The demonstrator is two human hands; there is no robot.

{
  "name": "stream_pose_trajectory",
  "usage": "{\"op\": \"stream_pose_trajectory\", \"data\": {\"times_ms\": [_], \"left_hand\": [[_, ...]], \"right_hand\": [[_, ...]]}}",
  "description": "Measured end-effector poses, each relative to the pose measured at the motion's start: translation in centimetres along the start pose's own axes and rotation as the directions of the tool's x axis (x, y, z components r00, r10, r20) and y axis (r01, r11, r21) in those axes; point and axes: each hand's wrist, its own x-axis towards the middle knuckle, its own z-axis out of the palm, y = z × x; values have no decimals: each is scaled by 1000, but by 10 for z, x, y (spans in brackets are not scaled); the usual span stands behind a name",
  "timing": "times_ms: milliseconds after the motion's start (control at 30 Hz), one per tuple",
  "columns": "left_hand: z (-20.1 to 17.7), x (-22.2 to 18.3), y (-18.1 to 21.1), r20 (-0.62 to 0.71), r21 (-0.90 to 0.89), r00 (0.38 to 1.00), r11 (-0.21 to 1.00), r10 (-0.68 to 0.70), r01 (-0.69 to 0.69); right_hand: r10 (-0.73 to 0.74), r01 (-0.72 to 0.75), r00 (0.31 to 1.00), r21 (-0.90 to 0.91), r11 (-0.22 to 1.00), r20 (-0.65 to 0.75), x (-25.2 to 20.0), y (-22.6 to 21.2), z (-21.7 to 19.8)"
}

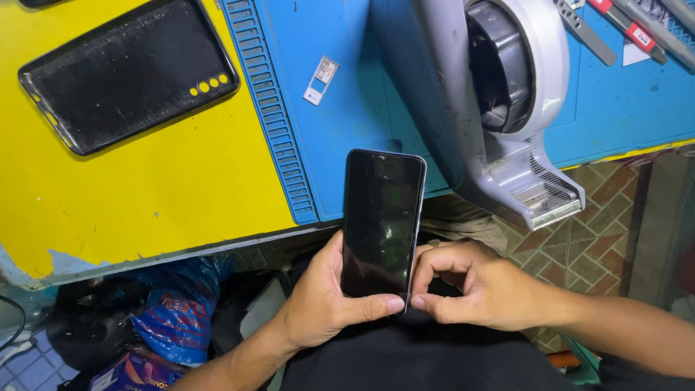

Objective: Assembling a mobile phone by gluing the back cover, securing it with tape, and testing its functionality by inserting a SIM card.

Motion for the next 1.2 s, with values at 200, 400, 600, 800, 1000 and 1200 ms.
{"op": "stream_pose_trajectory", "data": {"times_ms": [200,400,600,800,1000,1200], "left_hand": [[2,1,4,27,-15,1000,1000,11,-11],[2,-1,-9,33,-171,999,984,-37,42],[5,-3,-24,122,-468,992,882,15,44],[-1,-4,-40,190,-647,982,754,14,115],[-3,-6,-48,319,-788,935,592,157,169],[-24,-9,-36,370,-676,917,720,151,155]], "right_hand": [[49,-49,999,-10,999,11,2,2,-1],[33,-35,998,32,999,63,5,-1,-5],[-106,94,989,112,989,105,13,-4,-2],[-226,226,974,70,972,-12,23,-9,12],[-352,297,894,-219,929,-279,37,-8,29],[-369,349,884,-121,929,-286,37,4,22]]}}
